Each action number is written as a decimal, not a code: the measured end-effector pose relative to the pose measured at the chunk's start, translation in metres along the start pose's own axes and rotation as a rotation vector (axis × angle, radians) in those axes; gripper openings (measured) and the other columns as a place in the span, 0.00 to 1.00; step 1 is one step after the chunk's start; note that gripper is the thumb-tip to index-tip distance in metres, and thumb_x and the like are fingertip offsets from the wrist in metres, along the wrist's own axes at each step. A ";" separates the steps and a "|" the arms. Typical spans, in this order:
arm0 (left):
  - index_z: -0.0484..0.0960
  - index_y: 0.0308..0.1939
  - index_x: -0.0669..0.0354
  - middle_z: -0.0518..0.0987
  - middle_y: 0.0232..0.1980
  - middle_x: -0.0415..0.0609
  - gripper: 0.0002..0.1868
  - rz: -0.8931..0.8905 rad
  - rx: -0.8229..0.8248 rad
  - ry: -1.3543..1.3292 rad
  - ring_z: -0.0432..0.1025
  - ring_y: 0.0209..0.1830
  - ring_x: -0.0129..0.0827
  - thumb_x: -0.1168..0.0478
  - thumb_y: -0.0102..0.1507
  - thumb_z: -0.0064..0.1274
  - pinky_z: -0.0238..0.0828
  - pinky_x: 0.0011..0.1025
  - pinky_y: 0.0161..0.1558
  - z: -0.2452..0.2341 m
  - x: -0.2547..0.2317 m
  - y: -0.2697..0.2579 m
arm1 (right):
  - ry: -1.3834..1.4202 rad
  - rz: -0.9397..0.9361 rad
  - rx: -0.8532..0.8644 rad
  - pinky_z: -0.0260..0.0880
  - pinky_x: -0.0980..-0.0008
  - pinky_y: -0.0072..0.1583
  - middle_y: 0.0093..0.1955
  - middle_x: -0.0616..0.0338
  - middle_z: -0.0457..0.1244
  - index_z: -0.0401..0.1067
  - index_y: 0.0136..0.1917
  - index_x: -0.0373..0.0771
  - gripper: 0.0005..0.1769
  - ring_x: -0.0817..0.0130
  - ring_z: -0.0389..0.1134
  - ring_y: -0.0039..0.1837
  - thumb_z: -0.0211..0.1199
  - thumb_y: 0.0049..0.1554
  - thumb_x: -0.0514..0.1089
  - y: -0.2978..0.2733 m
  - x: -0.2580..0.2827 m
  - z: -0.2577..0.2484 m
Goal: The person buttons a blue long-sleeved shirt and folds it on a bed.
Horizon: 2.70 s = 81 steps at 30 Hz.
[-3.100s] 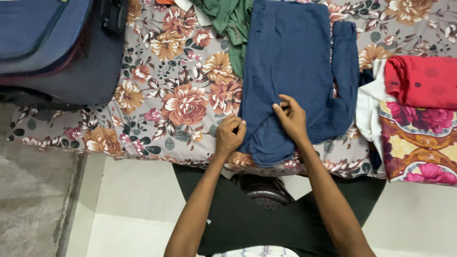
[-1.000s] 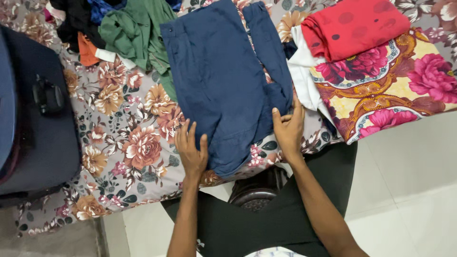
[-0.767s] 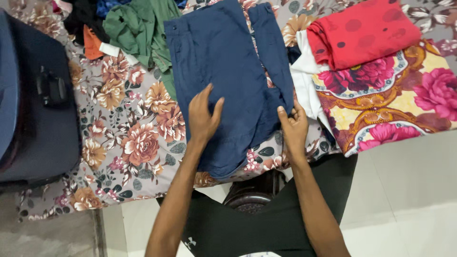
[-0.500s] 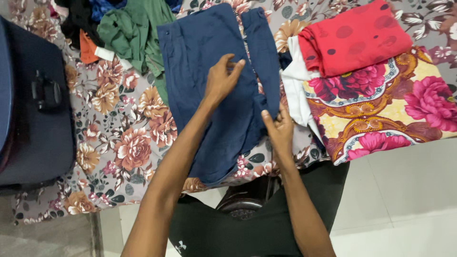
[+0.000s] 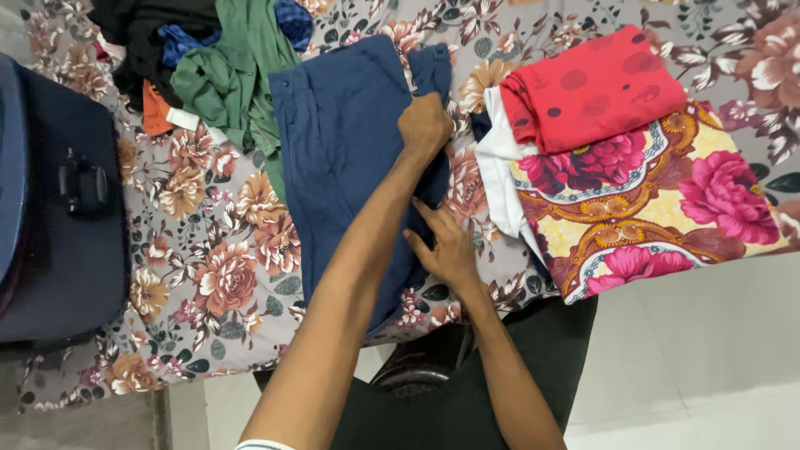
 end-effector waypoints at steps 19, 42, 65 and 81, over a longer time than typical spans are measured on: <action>0.75 0.46 0.63 0.77 0.44 0.45 0.03 -0.003 -0.635 -1.460 0.72 0.42 0.27 0.72 0.70 0.50 0.73 0.26 0.49 -0.279 0.177 -0.200 | 0.006 -0.161 0.117 0.69 0.68 0.40 0.45 0.61 0.68 0.72 0.64 0.40 0.21 0.68 0.69 0.37 0.71 0.58 0.41 -0.045 0.048 0.006; 0.72 0.52 0.63 0.77 0.53 0.52 0.14 -0.241 -0.661 -1.863 0.76 0.53 0.36 0.76 0.65 0.55 0.80 0.39 0.57 -0.250 0.224 -0.268 | 0.004 0.015 0.185 0.66 0.68 0.39 0.46 0.57 0.64 0.77 0.49 0.37 0.05 0.71 0.65 0.35 0.67 0.57 0.38 -0.046 0.043 0.014; 0.71 0.50 0.60 0.78 0.48 0.47 0.12 -0.637 -0.776 -1.474 0.72 0.44 0.28 0.72 0.66 0.55 0.73 0.27 0.40 -0.161 0.233 -0.378 | -0.220 0.293 0.407 0.69 0.63 0.45 0.41 0.56 0.64 0.74 0.44 0.37 0.07 0.64 0.69 0.39 0.64 0.52 0.41 -0.039 0.015 -0.039; 0.78 0.45 0.58 0.82 0.49 0.46 0.09 -0.731 -0.570 -2.084 0.76 0.52 0.35 0.68 0.62 0.61 0.74 0.37 0.58 -0.150 0.250 -0.375 | -0.267 0.042 0.375 0.72 0.60 0.45 0.56 0.51 0.63 0.73 0.59 0.37 0.31 0.59 0.70 0.43 0.75 0.48 0.55 -0.029 0.056 -0.044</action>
Point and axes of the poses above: each hand's wrist, its own y-axis towards the middle knuckle, its own z-axis out of the palm, x = y × z, the point moved 2 cm from there along y, towards the middle knuckle
